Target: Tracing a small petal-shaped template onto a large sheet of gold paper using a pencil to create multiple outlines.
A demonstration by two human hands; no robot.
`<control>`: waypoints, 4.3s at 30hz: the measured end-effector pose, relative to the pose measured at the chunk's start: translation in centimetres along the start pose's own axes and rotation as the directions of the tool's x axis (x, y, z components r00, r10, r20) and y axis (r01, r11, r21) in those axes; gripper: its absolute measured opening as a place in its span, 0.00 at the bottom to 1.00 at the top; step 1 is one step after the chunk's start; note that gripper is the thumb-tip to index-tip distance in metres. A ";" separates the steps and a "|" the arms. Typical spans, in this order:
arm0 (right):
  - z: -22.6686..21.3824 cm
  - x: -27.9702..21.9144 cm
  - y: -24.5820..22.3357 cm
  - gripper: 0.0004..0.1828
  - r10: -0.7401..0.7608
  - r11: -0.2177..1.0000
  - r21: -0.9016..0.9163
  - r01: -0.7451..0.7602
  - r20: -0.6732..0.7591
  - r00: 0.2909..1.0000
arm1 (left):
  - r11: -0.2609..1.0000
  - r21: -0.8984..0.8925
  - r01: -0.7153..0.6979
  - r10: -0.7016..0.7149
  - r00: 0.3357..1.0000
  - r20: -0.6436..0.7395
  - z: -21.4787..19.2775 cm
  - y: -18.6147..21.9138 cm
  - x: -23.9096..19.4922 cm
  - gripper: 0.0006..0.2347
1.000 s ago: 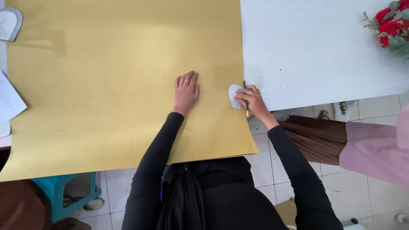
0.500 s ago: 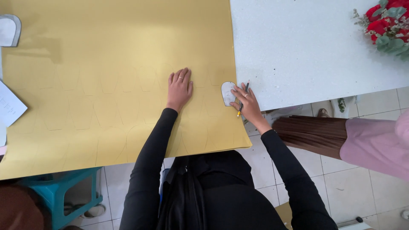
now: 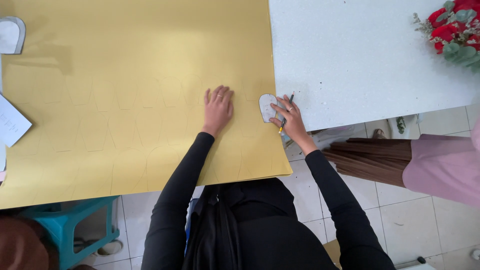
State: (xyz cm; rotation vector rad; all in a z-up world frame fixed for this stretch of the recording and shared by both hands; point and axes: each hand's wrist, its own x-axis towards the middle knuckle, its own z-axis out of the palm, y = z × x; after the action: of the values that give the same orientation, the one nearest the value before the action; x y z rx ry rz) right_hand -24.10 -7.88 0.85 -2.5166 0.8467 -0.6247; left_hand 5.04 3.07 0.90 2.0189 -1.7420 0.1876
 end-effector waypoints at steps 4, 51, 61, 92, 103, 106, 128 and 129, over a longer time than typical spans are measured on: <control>0.2 -0.1 0.6 0.36 0.079 0.989 0.128 -0.079 0.003 0.997 | 0.979 -0.164 -0.119 0.131 0.989 0.067 1.9 4.0 -0.6 0.17; -0.6 -0.4 -1.1 0.26 0.118 0.981 0.156 -0.114 -0.021 0.993 | 0.951 -0.257 -0.170 0.255 0.903 0.345 -1.8 5.7 -0.3 0.22; 0.4 1.4 -1.3 0.14 0.140 0.988 -0.060 -0.143 -0.045 0.989 | 0.945 -0.291 -0.153 0.217 0.955 0.204 1.6 4.6 -1.0 0.27; 1.6 0.7 0.7 0.20 0.097 0.995 0.020 -0.095 -0.169 0.981 | 0.953 -0.246 -0.178 0.242 0.934 0.262 -0.7 5.3 -0.7 0.26; 0.4 0.8 -0.9 0.17 0.073 0.980 0.198 -0.007 -0.326 0.943 | 0.960 -0.116 -0.256 0.277 0.932 0.234 0.0 5.5 -1.2 0.24; 0.1 0.3 -1.4 0.18 0.011 0.985 0.163 0.052 -0.361 0.933 | 0.961 -0.142 -0.236 0.265 0.935 0.237 0.3 5.4 -1.3 0.25; 0.8 0.5 -2.0 0.16 -0.108 0.994 -0.003 0.110 -0.233 0.967 | 0.981 -0.052 -0.187 0.194 0.958 0.212 0.3 5.5 -2.4 0.24; 1.0 0.5 -1.4 0.16 -0.117 0.993 -0.007 0.119 -0.237 0.964 | 0.980 -0.050 -0.194 0.201 0.958 0.206 0.6 5.6 -2.4 0.24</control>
State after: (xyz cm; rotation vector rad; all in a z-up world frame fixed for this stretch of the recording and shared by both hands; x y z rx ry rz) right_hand -22.60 -6.92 0.94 -2.5331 0.7756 -0.9825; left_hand -0.88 4.52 0.85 1.8995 -2.0668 0.0103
